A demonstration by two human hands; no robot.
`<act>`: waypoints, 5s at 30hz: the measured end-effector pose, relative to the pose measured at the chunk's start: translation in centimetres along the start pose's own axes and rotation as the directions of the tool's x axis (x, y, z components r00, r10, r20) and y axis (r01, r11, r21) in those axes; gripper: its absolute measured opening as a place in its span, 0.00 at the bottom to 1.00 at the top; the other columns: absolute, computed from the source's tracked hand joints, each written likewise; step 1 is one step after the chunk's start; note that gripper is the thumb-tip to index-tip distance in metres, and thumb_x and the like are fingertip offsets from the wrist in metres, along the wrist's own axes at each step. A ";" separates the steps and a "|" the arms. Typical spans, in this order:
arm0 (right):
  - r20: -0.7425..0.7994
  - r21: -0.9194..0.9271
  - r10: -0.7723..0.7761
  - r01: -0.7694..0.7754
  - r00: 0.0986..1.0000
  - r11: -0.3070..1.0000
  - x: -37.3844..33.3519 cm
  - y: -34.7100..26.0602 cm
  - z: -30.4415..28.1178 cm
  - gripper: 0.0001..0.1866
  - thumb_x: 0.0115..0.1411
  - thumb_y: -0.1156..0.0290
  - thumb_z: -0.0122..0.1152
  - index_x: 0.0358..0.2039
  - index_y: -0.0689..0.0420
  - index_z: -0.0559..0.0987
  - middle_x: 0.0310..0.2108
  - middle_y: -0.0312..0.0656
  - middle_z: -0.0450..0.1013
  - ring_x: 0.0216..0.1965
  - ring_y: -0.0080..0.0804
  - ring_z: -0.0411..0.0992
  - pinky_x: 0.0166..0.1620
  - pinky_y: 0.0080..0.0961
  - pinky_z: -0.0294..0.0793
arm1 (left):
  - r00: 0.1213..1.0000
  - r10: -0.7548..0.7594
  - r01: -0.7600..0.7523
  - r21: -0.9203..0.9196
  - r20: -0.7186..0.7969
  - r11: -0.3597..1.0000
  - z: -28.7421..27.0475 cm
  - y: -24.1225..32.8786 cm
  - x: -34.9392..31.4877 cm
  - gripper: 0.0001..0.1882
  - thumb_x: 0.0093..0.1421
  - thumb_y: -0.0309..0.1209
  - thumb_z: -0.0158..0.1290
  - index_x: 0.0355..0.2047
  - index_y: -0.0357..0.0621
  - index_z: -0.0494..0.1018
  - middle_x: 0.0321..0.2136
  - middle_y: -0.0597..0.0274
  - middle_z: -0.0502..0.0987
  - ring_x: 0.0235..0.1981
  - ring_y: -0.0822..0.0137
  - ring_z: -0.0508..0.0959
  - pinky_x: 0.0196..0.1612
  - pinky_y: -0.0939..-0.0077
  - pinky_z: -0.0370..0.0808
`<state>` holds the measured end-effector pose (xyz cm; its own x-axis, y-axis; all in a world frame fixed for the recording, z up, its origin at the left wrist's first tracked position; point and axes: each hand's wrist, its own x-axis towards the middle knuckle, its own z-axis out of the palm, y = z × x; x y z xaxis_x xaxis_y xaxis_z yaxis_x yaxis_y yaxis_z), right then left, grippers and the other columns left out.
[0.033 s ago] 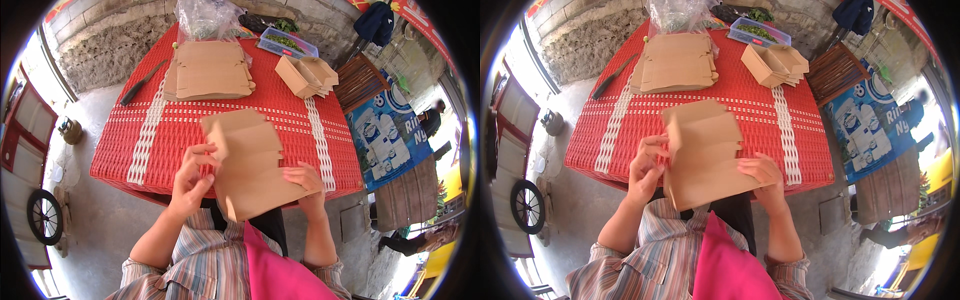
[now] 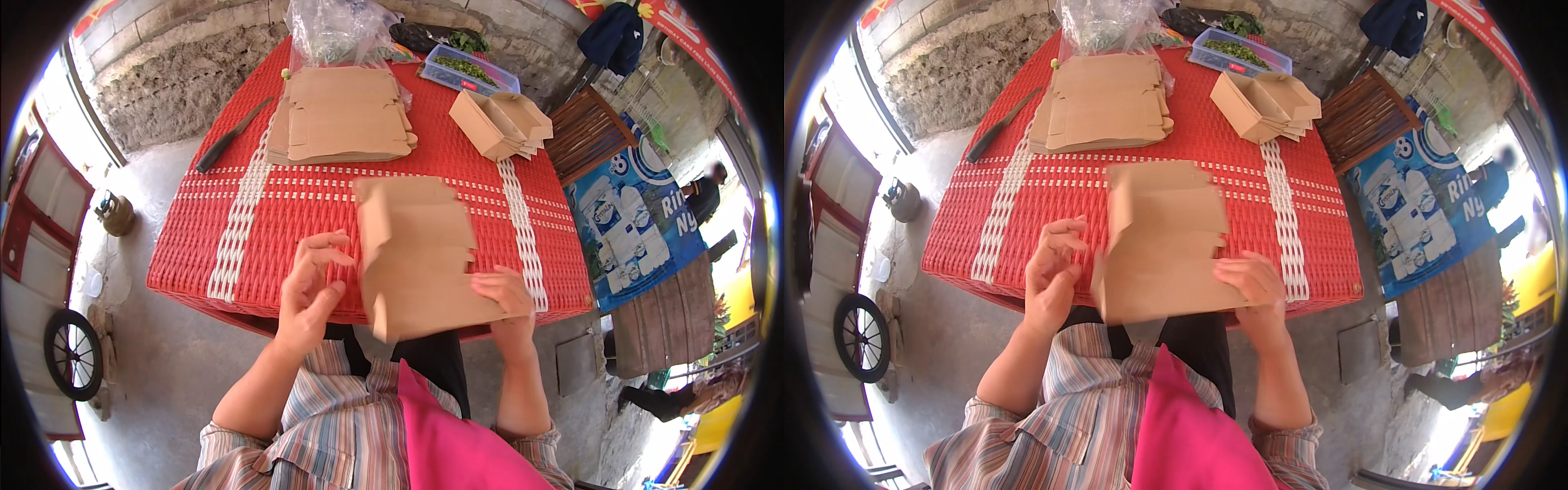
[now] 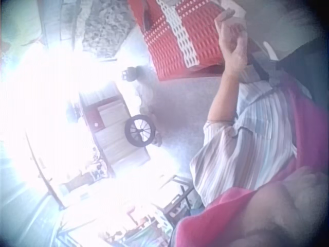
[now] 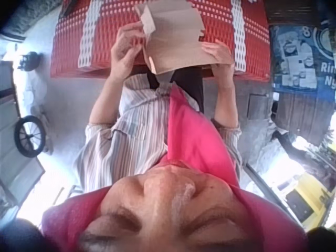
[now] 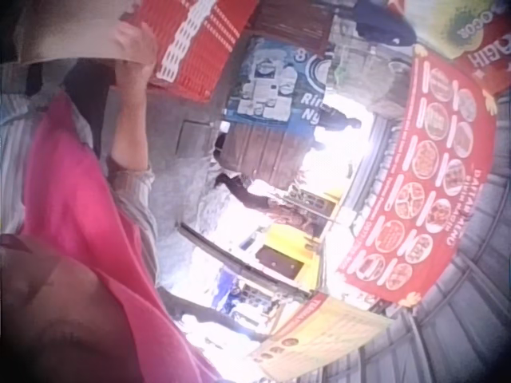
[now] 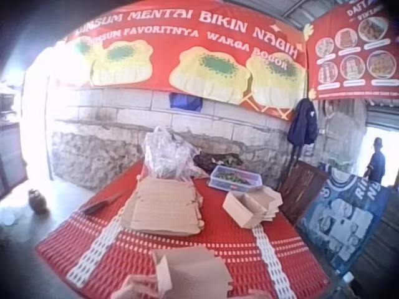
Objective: The person assembles flat cardboard sheets into small rectangular boxes by hand. They fold the pre-scored flaps, tuck the tabs into slots, and secure the structure without using any tools. The finished boxes are stacked on the table.
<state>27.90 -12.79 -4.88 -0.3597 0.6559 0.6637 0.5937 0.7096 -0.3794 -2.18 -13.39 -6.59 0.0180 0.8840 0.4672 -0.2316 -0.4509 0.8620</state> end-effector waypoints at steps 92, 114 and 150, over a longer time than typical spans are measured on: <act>0.381 -0.173 0.018 0.053 0.924 0.984 0.1 -4.2 1.7 0.26 0.55 0.67 0.67 0.55 0.58 0.75 0.56 0.41 0.71 0.59 0.36 0.69 0.63 0.42 0.65 | 0.934 -0.122 -0.321 0.938 0.336 0.129 -5.0 5.0 -1.6 0.23 0.53 0.34 0.61 0.51 0.44 0.77 0.54 0.61 0.76 0.60 0.60 0.72 0.69 0.50 0.45; 0.367 0.028 0.243 -0.272 0.898 0.962 5.9 1.2 4.1 0.13 0.59 0.64 0.62 0.45 0.51 0.81 0.35 0.45 0.76 0.40 0.43 0.75 0.44 0.37 0.72 | 0.959 -0.069 -0.232 0.901 0.275 0.367 4.2 0.9 2.7 0.05 0.55 0.29 0.62 0.28 0.42 0.79 0.28 0.63 0.78 0.32 0.60 0.77 0.46 0.65 0.67; 0.309 -0.116 -0.045 0.084 0.950 0.990 1.3 -2.6 3.7 0.15 0.57 0.70 0.59 0.38 0.69 0.80 0.41 0.48 0.75 0.43 0.38 0.74 0.60 0.37 0.69 | 0.793 -0.316 -0.540 0.841 0.522 0.033 5.2 1.5 0.2 0.30 0.53 0.40 0.57 0.54 0.35 0.73 0.53 0.55 0.74 0.54 0.65 0.74 0.69 0.55 0.38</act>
<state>23.17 -12.83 -5.43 -0.5909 0.6709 0.4480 0.6405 0.7278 -0.2450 2.51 -14.54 -4.13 0.5946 0.7786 0.2007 0.8006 -0.5964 -0.0581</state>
